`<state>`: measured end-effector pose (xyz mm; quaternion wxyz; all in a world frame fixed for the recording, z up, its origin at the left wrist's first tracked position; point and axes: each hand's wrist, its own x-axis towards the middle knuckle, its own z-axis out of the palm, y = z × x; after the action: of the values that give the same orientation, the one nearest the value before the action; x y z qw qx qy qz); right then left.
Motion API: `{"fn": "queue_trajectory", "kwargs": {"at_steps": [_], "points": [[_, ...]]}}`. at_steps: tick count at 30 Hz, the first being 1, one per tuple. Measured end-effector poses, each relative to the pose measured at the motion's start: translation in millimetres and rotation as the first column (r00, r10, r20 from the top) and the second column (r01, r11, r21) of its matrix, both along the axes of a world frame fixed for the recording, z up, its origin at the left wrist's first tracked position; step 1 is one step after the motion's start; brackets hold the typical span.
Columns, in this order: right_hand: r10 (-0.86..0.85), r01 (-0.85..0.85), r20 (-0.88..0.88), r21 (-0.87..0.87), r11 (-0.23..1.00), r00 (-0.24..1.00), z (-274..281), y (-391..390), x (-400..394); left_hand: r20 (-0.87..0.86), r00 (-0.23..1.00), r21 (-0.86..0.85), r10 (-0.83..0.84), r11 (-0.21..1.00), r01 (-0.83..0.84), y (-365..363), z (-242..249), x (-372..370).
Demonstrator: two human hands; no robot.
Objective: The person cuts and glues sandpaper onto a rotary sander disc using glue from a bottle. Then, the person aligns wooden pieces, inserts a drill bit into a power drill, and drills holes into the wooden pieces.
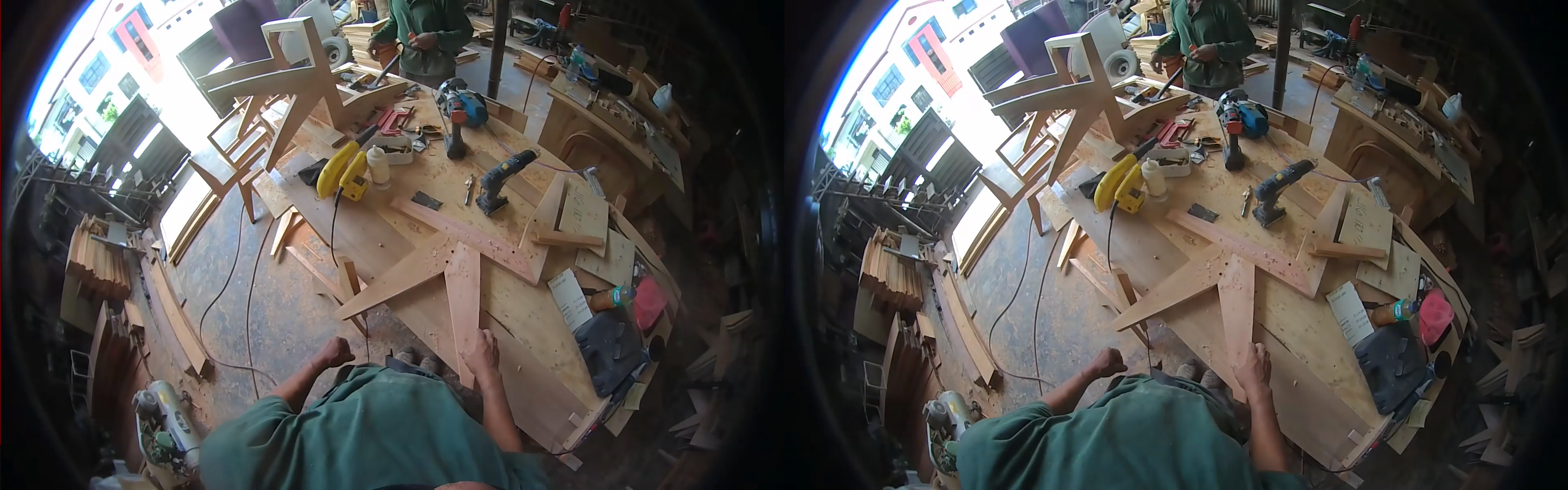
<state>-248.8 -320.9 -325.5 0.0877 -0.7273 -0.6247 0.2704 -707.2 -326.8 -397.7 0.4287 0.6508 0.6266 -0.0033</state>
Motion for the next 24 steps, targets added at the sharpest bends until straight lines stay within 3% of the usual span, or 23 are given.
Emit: {"fn": "queue_trajectory", "kwargs": {"at_steps": [1,3,5,6,8,9,10,11,12,14,15,16,17,22,24], "points": [[-0.016,0.017,-0.017,0.011,1.0,1.0,-4,-3,-1,-0.015,1.0,0.011,-0.006,1.0,0.006,3,-1,0],[-0.044,0.046,-0.056,0.035,0.998,0.997,-11,-3,-5,0.021,0.989,0.213,-0.149,0.967,0.141,11,-8,-1],[-0.05,0.052,-0.05,0.046,0.998,0.998,-21,-3,-12,-0.017,0.95,0.418,-0.312,0.861,0.29,21,-23,-6],[-0.056,0.057,-0.042,0.046,0.997,0.998,-25,-5,-14,0.015,0.945,0.468,-0.327,0.837,0.282,24,-22,-2],[-0.055,0.053,-0.077,-0.024,0.998,0.995,-30,-5,-15,-0.043,0.967,0.377,-0.252,0.892,0.25,31,-18,7],[-0.053,0.048,-0.09,-0.06,0.997,0.994,-32,-6,-15,-0.071,0.974,0.331,-0.214,0.916,0.225,33,-14,14],[-0.049,0.042,-0.067,-0.096,0.994,0.997,-37,-13,-16,0.1,0.995,0.147,-0.023,0.989,0.008,36,32,37],[-0.046,0.041,-0.042,-0.105,0.994,0.998,-46,-18,-18,-0.005,0.999,0.163,-0.046,0.986,0.046,40,43,47],[-0.048,0.046,-0.02,-0.076,0.996,0.999,-56,-4,-19,0.064,0.976,0.498,0.206,0.841,-0.21,35,51,90],[-0.02,0.015,0.05,0.088,0.996,0.999,-74,16,-25,0.318,0.938,0.716,0.137,0.614,-0.332,68,67,103],[-0.02,0.016,0.047,0.072,0.997,0.999,-89,-9,-21,0.298,0.949,0.6,0.097,0.755,-0.266,59,63,95],[-0.017,0.016,0.023,0.042,0.999,1.0,-87,-38,-17,0.263,0.963,0.374,0.063,0.913,-0.162,53,63,82],[-0.018,0.018,-0.004,0.037,0.999,1.0,-78,-32,-16,0.269,0.961,0.295,0.06,0.945,-0.141,53,64,82],[-0.01,0.011,-0.031,0.03,0.999,0.999,-53,-10,-17,0.116,0.987,0.388,0.109,0.91,-0.146,84,52,93],[-0.009,0.009,-0.041,0.0,1.0,0.999,-44,-6,-18,0.129,0.986,0.455,0.107,0.877,-0.154,97,35,93]]}}
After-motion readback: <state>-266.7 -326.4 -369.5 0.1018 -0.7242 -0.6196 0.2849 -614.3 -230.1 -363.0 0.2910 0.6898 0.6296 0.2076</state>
